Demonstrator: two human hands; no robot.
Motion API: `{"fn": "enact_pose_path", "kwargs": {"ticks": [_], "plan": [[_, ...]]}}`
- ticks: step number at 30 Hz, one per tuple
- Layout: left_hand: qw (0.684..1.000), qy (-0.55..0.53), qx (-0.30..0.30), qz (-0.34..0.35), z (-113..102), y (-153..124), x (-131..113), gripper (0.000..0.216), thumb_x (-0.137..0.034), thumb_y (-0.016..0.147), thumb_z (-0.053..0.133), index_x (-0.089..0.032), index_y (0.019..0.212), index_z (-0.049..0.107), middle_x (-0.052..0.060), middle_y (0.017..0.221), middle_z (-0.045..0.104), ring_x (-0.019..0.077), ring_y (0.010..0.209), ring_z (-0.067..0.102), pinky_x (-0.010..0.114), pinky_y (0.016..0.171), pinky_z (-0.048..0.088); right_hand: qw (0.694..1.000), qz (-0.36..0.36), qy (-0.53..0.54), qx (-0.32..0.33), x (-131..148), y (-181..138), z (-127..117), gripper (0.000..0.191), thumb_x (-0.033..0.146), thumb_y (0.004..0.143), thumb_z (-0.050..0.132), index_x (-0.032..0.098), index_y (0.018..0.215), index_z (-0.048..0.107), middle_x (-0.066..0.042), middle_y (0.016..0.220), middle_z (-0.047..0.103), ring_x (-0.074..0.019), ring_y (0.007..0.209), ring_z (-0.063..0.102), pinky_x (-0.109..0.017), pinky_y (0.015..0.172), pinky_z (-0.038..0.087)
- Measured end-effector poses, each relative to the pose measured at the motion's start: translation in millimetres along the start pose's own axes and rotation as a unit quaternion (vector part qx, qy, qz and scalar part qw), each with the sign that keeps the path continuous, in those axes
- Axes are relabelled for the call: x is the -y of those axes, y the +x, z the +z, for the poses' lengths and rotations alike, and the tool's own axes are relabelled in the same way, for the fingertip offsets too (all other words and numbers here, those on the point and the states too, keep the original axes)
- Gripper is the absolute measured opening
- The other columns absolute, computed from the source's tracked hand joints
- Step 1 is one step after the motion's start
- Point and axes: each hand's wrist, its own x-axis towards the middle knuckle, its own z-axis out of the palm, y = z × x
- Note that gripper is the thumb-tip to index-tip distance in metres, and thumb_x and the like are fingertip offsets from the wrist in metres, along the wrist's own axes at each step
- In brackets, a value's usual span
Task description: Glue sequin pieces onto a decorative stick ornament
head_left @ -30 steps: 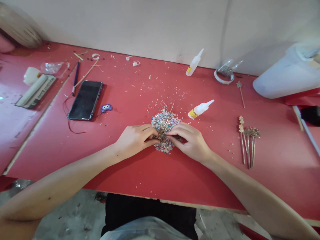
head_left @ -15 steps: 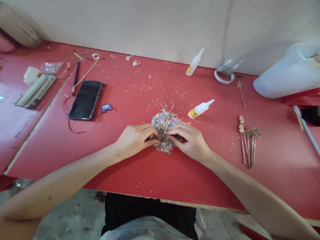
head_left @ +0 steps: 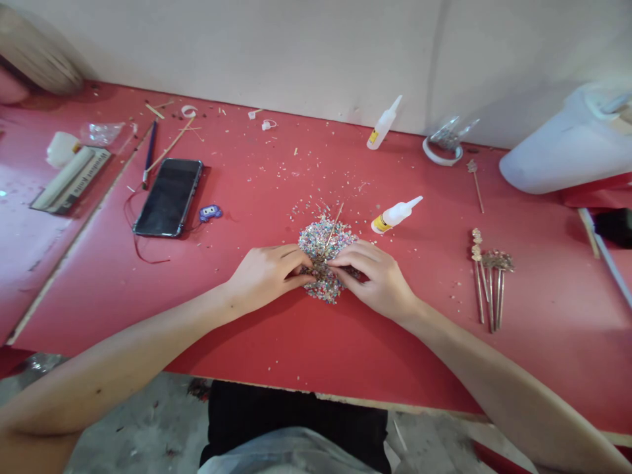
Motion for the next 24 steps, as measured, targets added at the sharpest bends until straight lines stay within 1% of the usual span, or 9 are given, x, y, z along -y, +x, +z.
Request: {"fn": "enact_pose_path", "kwargs": {"ticks": [5, 9, 24], "plan": [[1.0, 0.002, -0.002, 0.004, 0.9, -0.1, 0.8, 0.021, -0.039, 0.089, 0.065, -0.018, 0.088, 0.064, -0.003, 0.074, 0.062, 0.0074, 0.058, 0.054, 0.019, 0.056, 0.036, 1.0, 0.003, 0.006, 0.006, -0.2, -0.1, 0.2, 0.009, 0.014, 0.089, 0.06, 0.021, 0.092, 0.065, -0.004, 0.085, 0.068, -0.0167, 0.079, 0.061, -0.032, 0.074, 0.051], [1.0, 0.002, -0.006, 0.006, 1.3, 0.0, 1.0, 0.019, -0.037, 0.088, 0.067, -0.018, 0.089, 0.064, -0.004, 0.073, 0.062, 0.0073, 0.058, 0.053, 0.019, 0.056, 0.036, 1.0, 0.004, 0.004, 0.006, 0.0, 0.2, 0.0, 0.009, 0.014, 0.089, 0.06, 0.02, 0.092, 0.066, -0.004, 0.085, 0.068, -0.0171, 0.079, 0.061, -0.032, 0.074, 0.051], [1.0, -0.001, 0.001, -0.002, 0.9, -0.3, 0.4, 0.019, -0.037, 0.088, 0.067, -0.018, 0.089, 0.065, -0.003, 0.074, 0.063, 0.0076, 0.059, 0.054, 0.019, 0.056, 0.036, 1.0, 0.0, 0.002, 0.004, 0.2, 0.3, 0.0, 0.008, 0.015, 0.089, 0.06, 0.02, 0.092, 0.066, -0.005, 0.085, 0.069, -0.0171, 0.08, 0.062, -0.033, 0.075, 0.051]]}}
